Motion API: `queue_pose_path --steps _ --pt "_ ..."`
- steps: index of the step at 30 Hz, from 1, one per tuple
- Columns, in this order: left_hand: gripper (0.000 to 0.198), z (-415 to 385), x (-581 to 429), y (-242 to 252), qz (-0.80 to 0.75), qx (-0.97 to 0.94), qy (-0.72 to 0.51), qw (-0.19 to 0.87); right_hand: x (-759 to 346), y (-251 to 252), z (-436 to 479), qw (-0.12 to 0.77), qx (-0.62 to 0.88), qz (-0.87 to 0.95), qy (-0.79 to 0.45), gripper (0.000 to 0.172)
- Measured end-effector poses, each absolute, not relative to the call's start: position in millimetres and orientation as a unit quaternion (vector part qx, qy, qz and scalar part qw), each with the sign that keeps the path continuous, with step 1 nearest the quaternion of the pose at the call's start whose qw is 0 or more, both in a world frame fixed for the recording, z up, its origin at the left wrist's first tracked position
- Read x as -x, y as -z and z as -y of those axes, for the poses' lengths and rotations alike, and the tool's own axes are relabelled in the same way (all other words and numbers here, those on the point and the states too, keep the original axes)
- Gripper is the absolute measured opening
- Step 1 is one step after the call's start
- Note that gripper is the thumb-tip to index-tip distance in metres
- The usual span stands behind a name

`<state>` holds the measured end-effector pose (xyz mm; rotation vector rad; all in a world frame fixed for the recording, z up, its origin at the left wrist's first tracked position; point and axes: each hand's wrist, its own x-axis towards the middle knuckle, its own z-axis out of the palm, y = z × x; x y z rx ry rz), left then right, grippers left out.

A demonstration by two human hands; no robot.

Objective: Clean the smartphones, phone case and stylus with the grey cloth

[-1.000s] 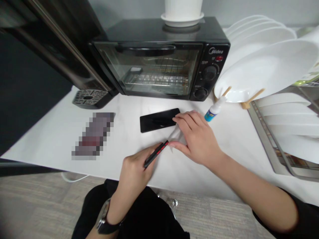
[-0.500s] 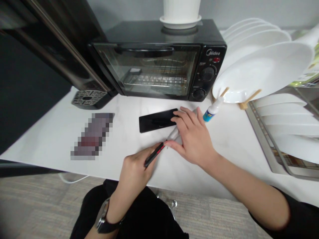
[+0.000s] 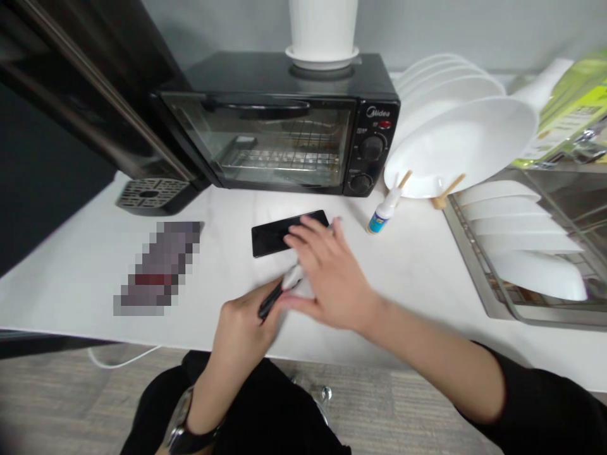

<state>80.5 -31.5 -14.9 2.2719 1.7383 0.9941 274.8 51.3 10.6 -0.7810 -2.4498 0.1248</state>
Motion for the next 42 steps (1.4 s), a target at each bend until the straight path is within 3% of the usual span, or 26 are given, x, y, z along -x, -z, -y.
queue_pose_path --steps 4,8,10,13,16,20,22,26,29,35,39,42 --pt "0.018 32 -74 19 -0.573 -0.763 -0.297 0.020 -264 -11 -35 0.222 0.136 0.964 -0.046 0.083" --pt "0.020 31 -79 15 -0.573 -0.745 -0.336 0.057 -277 -10 -57 0.273 0.305 0.911 -0.048 0.072" --pt "0.025 31 -81 13 -0.568 -0.742 -0.349 0.066 -279 -10 -61 0.288 0.363 0.886 -0.037 0.076" --pt "0.022 31 -80 15 -0.574 -0.746 -0.335 0.052 -270 -11 -46 0.265 0.278 0.923 -0.032 0.096" --pt "0.020 32 -76 18 -0.579 -0.755 -0.306 0.027 -262 -12 -35 0.222 0.128 0.966 -0.035 0.092" --pt "0.020 32 -78 15 -0.578 -0.746 -0.325 0.052 -275 -9 -54 0.275 0.293 0.914 -0.061 0.074" --pt "0.025 32 -81 13 -0.572 -0.744 -0.339 0.064 -279 -8 -60 0.296 0.370 0.879 -0.063 0.072" --pt "0.023 32 -80 15 -0.577 -0.753 -0.314 0.024 -266 -11 -40 0.260 0.232 0.935 -0.062 0.090" --pt "0.019 32 -78 17 -0.569 -0.765 -0.301 -0.002 -260 -13 -28 0.232 0.113 0.965 -0.058 0.088" --pt "0.023 31 -83 12 -0.571 -0.748 -0.337 0.042 -276 -6 -55 0.290 0.350 0.889 -0.055 0.084" --pt "0.020 31 -83 9 -0.574 -0.749 -0.327 0.048 -269 -6 -48 0.257 0.261 0.928 -0.061 0.100" --pt "0.017 31 -81 8 -0.573 -0.752 -0.323 0.057 -269 -11 -41 0.290 0.193 0.932 -0.100 0.093"
